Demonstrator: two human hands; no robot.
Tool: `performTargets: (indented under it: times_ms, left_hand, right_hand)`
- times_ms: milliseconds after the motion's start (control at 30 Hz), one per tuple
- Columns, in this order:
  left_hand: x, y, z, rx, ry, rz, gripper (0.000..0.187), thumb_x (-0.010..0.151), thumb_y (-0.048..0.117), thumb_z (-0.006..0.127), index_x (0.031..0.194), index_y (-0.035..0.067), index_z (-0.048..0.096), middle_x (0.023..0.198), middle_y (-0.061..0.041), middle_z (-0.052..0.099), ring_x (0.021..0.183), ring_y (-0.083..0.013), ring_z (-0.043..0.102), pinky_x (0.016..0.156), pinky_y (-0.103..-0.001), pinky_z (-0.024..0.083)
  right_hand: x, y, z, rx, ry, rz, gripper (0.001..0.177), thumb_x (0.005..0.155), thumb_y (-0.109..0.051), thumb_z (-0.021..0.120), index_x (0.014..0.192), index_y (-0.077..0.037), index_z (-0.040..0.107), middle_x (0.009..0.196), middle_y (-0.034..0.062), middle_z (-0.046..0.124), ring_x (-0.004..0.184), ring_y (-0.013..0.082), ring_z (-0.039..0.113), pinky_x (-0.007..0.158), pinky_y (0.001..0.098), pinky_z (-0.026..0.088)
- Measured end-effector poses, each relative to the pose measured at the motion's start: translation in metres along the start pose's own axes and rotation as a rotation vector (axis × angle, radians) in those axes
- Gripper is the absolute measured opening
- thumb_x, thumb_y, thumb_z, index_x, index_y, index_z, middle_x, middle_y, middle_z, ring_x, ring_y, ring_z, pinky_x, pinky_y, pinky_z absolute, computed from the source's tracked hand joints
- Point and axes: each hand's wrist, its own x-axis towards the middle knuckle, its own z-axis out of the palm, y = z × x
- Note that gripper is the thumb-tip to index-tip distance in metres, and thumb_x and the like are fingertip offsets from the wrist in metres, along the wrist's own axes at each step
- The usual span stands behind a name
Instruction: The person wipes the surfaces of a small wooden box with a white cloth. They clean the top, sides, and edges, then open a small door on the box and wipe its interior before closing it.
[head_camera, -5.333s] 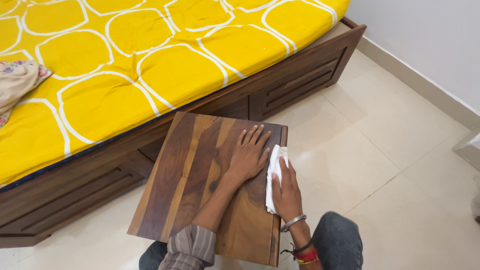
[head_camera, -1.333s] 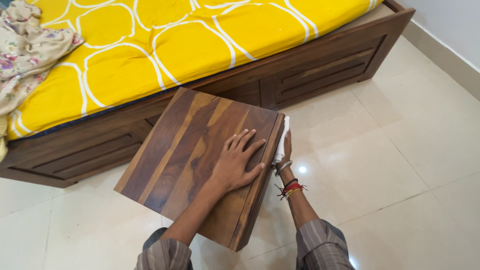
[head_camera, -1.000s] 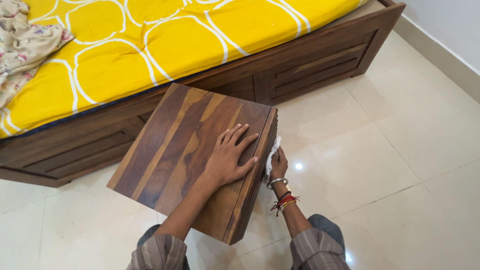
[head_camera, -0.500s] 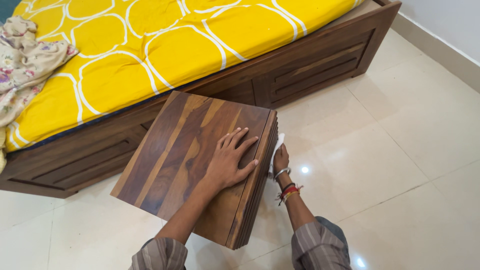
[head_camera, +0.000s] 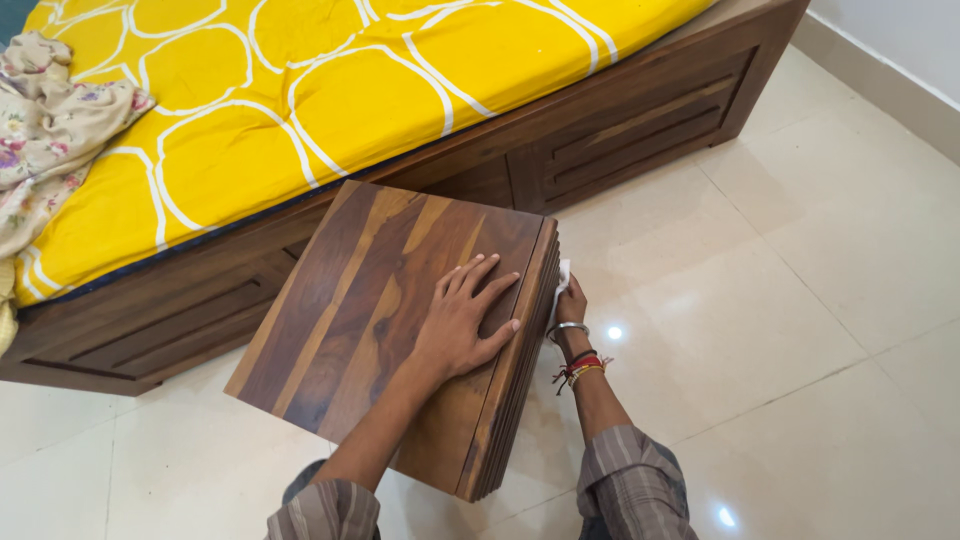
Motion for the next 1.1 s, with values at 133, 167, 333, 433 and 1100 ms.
performTargets:
  times_ms: [133,167,333,433,1100]
  left_hand:
    - [0.000,0.000,-0.001,-0.008,-0.001,0.004,0.061,0.091,0.048,0.063,0.144,0.018,0.056,0.157,-0.015,0.043,0.151,-0.0334,0.032,0.123,-0.053,0.021]
    - [0.000,-0.001,-0.001,-0.010,-0.002,0.004,0.062,0.091,0.048,0.063,0.144,0.018,0.056,0.157,-0.015,0.043,0.151,-0.0332,0.032,0.123,-0.053,0.021]
    - [0.000,-0.001,0.000,-0.017,-0.009,-0.011,0.063,0.090,0.048,0.063,0.144,0.019,0.056,0.157,-0.014,0.043,0.151,-0.0327,0.031,0.123,-0.053,0.021]
    - [0.001,-0.002,0.001,-0.014,-0.012,-0.015,0.063,0.089,0.049,0.063,0.144,0.018,0.056,0.157,-0.014,0.043,0.151,-0.0327,0.031,0.123,-0.053,0.021]
    - [-0.001,-0.003,0.003,-0.012,0.003,-0.018,0.062,0.090,0.049,0.064,0.143,0.017,0.057,0.158,-0.014,0.043,0.151,-0.0334,0.031,0.122,-0.052,0.022]
  right_hand:
    - [-0.001,0.000,0.003,0.231,-0.039,-0.043,0.045,0.093,0.001,0.049,0.134,-0.004,0.067,0.126,0.0097,0.072,0.113,0.0188,0.068,0.099,0.0335,0.053]
    - [-0.006,0.002,0.003,0.127,-0.019,-0.073,0.040,0.096,-0.002,0.054,0.133,-0.004,0.066,0.124,0.0098,0.072,0.112,0.0188,0.068,0.098,0.0331,0.053]
    - [-0.033,0.007,-0.019,-0.361,0.052,-0.088,0.038,0.090,-0.006,0.068,0.128,-0.004,0.068,0.115,0.0105,0.074,0.104,0.0200,0.071,0.090,0.0318,0.056]
    - [-0.052,0.002,-0.032,-0.397,0.000,-0.052,0.035,0.087,-0.008,0.072,0.122,-0.003,0.072,0.112,0.0086,0.075,0.102,0.0198,0.070,0.085,0.0317,0.059]
    - [-0.056,-0.038,-0.021,0.206,-0.102,-0.109,0.032,0.106,-0.014,0.058,0.135,0.000,0.059,0.134,0.0138,0.062,0.122,0.0225,0.057,0.105,0.0356,0.047]
